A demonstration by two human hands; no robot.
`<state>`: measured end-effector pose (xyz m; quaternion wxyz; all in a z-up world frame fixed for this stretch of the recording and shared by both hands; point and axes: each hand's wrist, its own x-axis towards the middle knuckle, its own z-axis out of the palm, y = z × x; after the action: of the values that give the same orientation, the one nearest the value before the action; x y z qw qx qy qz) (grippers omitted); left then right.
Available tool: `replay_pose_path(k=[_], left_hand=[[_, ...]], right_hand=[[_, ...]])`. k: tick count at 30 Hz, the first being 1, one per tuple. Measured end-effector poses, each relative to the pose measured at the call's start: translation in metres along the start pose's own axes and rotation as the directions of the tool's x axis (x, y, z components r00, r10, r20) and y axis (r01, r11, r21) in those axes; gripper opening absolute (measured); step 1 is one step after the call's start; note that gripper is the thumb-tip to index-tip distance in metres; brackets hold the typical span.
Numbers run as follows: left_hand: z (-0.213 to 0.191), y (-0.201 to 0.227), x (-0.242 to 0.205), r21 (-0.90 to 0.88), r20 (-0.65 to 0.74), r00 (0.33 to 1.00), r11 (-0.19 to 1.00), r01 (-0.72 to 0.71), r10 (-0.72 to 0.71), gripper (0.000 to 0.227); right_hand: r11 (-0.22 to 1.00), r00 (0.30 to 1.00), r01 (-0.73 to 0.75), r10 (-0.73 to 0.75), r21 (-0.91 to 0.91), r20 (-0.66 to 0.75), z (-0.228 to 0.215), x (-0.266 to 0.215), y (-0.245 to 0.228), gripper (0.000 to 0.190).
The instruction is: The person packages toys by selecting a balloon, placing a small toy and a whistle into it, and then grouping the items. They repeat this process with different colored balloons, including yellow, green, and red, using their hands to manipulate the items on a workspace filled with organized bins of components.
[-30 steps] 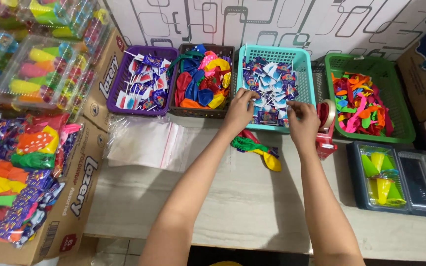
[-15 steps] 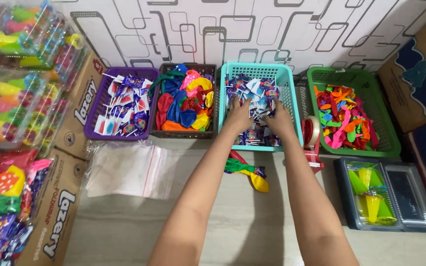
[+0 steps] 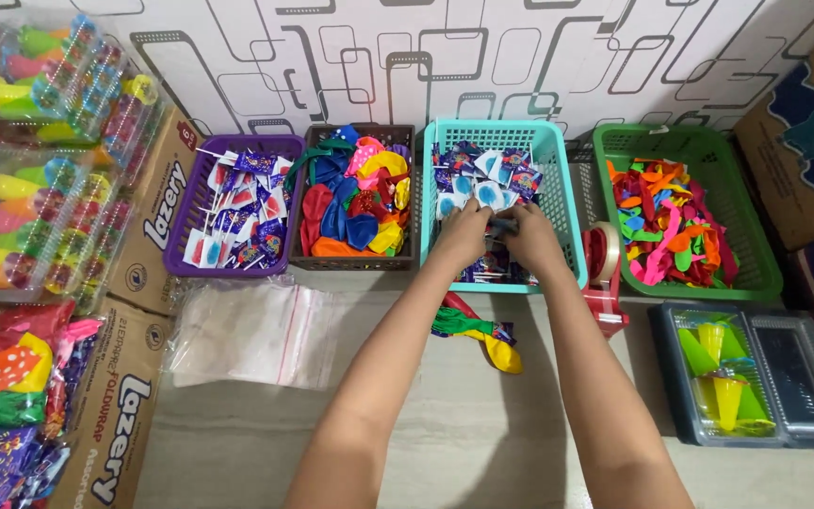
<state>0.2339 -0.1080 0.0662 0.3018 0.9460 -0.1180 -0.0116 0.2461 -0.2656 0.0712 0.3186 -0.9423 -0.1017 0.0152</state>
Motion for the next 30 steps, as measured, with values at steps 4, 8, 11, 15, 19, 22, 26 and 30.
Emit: replay_pose_path(k=[4, 8, 11, 15, 19, 22, 26, 30], left_hand=[[0.007, -0.009, 0.004, 0.055, -0.047, 0.998, 0.998, -0.034, 0.036, 0.039], [-0.050, 0.029, -0.040, -0.157, -0.068, 0.997, 0.987, -0.034, 0.024, 0.033], [-0.060, 0.029, -0.043, -0.275, -0.122, 0.992, 0.961, -0.026, -0.008, 0.029], [-0.076, 0.033, -0.055, -0.432, -0.189, 0.980, 0.902, -0.021, -0.067, 0.021], [-0.084, 0.022, -0.072, -0.561, -0.240, 0.965, 0.827, -0.047, -0.108, 0.027], [-0.090, 0.016, -0.092, -0.649, -0.259, 0.960, 0.755, -0.093, -0.105, 0.038], [-0.082, -0.015, -0.112, -0.766, -0.269, 0.951, 0.632, -0.116, -0.151, 0.048], [-0.067, -0.058, -0.133, -0.800, -0.284, 0.935, 0.589, -0.109, -0.212, 0.039]], right_hand=[[0.996, 0.996, -0.072, 0.069, 0.061, 0.049, -0.010, -0.010, -0.005, 0.047], [0.979, 0.998, -0.059, 0.059, 0.196, 0.009, -0.019, -0.021, -0.012, 0.037], [0.945, 0.998, -0.013, 0.034, 0.328, -0.058, -0.028, -0.031, -0.023, 0.033], [0.872, 0.984, 0.095, -0.011, 0.480, -0.175, -0.038, -0.049, -0.042, 0.034], [0.799, 0.987, 0.092, 0.008, 0.595, -0.163, -0.048, -0.065, -0.060, 0.052], [0.703, 0.988, 0.120, -0.018, 0.701, -0.152, -0.053, -0.079, -0.071, 0.062], [0.614, 0.993, 0.117, -0.060, 0.781, -0.102, -0.051, -0.097, -0.091, 0.051], [0.645, 0.997, 0.071, -0.069, 0.761, -0.034, 0.002, -0.079, -0.041, 0.023]])
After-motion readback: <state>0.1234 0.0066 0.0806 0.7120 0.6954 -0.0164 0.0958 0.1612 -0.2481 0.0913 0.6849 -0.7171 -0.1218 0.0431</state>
